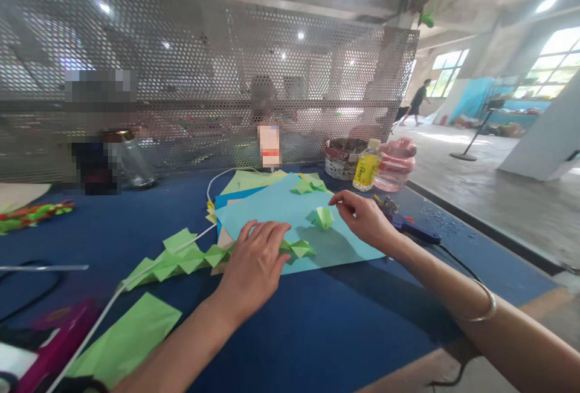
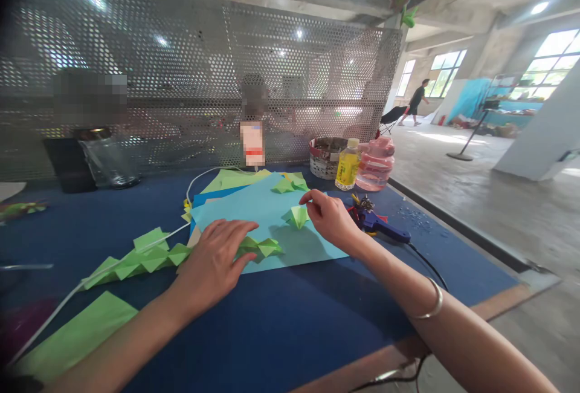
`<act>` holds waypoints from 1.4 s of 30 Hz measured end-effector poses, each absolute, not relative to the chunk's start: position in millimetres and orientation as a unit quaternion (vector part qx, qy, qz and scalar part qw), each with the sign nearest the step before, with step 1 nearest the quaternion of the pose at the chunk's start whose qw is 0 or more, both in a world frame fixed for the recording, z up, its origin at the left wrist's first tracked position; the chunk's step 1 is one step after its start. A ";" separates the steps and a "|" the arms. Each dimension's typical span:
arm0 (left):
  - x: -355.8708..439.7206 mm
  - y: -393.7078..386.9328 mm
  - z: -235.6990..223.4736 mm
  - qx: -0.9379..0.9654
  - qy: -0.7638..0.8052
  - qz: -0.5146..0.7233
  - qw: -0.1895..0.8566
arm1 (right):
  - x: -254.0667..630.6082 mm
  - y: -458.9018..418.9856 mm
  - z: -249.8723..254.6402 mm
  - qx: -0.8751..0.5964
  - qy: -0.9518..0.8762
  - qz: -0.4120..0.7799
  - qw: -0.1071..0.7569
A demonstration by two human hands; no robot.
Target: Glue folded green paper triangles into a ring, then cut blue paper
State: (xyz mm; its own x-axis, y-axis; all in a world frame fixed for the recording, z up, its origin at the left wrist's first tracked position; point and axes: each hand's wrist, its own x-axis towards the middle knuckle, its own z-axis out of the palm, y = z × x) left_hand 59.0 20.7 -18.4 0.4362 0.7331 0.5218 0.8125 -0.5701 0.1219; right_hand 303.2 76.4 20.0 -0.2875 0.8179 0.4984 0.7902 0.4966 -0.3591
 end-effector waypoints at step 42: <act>77.5 -11.7 6.4 -0.524 -0.356 -0.398 -0.663 | 265.5 22.1 14.4 -0.232 -0.863 -0.085 0.441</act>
